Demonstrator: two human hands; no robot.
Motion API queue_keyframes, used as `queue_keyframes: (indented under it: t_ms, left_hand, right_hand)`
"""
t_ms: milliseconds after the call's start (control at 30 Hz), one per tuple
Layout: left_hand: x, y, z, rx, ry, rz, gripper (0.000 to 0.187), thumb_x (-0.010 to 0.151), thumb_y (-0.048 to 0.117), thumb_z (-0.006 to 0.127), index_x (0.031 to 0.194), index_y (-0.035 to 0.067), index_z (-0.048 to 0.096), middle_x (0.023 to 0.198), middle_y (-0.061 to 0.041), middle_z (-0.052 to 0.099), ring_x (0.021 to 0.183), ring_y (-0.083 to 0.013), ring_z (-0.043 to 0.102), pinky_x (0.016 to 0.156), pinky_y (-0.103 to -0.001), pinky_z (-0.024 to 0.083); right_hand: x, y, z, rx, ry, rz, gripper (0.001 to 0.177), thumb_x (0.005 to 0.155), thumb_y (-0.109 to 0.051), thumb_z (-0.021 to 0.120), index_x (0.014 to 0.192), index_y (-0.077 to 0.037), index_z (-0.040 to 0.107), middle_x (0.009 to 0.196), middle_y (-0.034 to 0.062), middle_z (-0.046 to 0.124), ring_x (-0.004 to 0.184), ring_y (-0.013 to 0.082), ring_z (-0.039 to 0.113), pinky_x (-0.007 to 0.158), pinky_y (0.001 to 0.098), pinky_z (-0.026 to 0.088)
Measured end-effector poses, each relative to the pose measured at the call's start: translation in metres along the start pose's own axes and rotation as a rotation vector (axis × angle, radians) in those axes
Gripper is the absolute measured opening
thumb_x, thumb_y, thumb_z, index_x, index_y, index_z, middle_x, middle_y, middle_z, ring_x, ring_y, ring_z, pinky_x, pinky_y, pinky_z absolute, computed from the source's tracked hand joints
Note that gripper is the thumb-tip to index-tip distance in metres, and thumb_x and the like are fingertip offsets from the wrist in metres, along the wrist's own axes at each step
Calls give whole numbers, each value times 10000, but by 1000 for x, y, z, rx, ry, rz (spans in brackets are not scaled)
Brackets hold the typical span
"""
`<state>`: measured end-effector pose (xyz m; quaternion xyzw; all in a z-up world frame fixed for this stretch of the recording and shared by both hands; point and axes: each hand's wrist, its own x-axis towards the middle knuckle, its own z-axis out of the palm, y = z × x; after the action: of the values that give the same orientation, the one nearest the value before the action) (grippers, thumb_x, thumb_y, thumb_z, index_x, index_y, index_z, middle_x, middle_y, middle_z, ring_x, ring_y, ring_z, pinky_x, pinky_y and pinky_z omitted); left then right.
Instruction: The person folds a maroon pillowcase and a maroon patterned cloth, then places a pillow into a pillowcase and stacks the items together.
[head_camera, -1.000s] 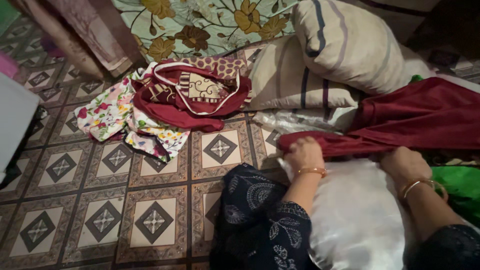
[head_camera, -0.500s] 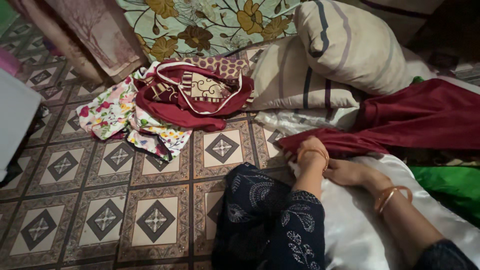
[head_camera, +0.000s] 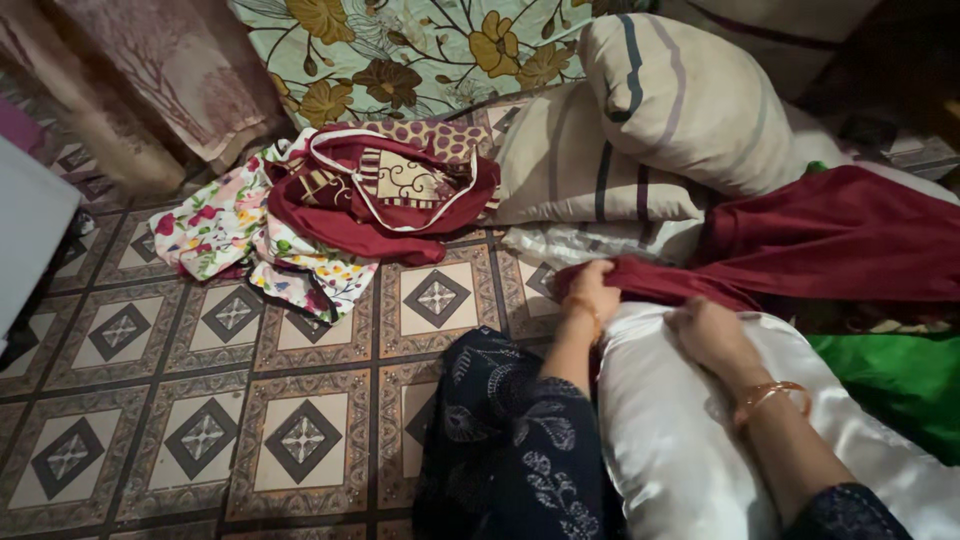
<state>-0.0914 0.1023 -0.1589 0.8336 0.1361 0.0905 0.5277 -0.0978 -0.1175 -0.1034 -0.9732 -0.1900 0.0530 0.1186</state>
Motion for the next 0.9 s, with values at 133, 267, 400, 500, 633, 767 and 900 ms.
queue_keyframes:
  t_ms: [133, 267, 400, 500, 633, 767, 900]
  left_hand:
    - [-25, 25, -20, 100, -20, 3, 452, 794, 283, 762, 1202, 93, 716, 1214, -213, 725, 1163, -366, 690, 1014, -430, 537]
    - [-61, 124, -37, 294, -111, -91, 496, 834, 351, 743, 1255, 98, 664, 1205, -218, 704, 1132, -406, 669, 948, -496, 536]
    - [-59, 167, -28, 478, -178, 47, 386, 919, 317, 631, 1218, 75, 671, 1145, -233, 725, 1081, -417, 704, 900, -530, 569]
    - [-57, 174, 10, 567, -245, 192, 331, 971, 242, 520, 1205, 79, 686, 1119, -238, 743, 1043, -411, 734, 863, -541, 594]
    - [-79, 171, 19, 618, -365, 337, 345, 952, 211, 470, 1221, 63, 628, 1049, -244, 757, 999, -431, 735, 847, -541, 591]
    - [-103, 158, -12, 603, -366, 189, 336, 987, 245, 479, 1225, 48, 610, 1068, -268, 739, 1009, -458, 718, 861, -560, 571]
    - [-100, 151, -18, 665, -356, 162, 334, 975, 281, 524, 1180, 65, 676, 1084, -224, 744, 1036, -419, 722, 868, -524, 579]
  right_hand:
    - [2, 21, -11, -77, 63, 174, 386, 1004, -382, 592, 1057, -48, 777, 1067, 241, 758, 1042, 416, 720, 930, 498, 562]
    - [17, 16, 6, 93, 225, 467, 527, 1015, -472, 666, 1103, 43, 729, 1019, 320, 750, 983, 481, 710, 892, 524, 547]
    - [30, 37, 48, 299, 45, 69, 384, 877, -359, 690, 1159, -107, 754, 1101, 223, 757, 1080, 403, 722, 921, 478, 557]
    - [36, 64, 72, 278, -93, 59, 398, 805, -348, 782, 1145, -142, 755, 1149, 181, 744, 1099, 354, 689, 947, 451, 512]
    - [44, 96, 61, 595, 4, -63, 315, 806, -219, 763, 1103, -122, 718, 1086, 182, 749, 981, 346, 697, 836, 471, 541]
    - [22, 58, 4, 401, -144, 91, 204, 884, -127, 654, 1054, -101, 766, 1060, 139, 755, 971, 304, 741, 838, 460, 571]
    - [-14, 43, -72, -114, -380, 28, 360, 936, -403, 598, 1202, -230, 768, 1138, 100, 763, 1060, 273, 720, 926, 408, 538]
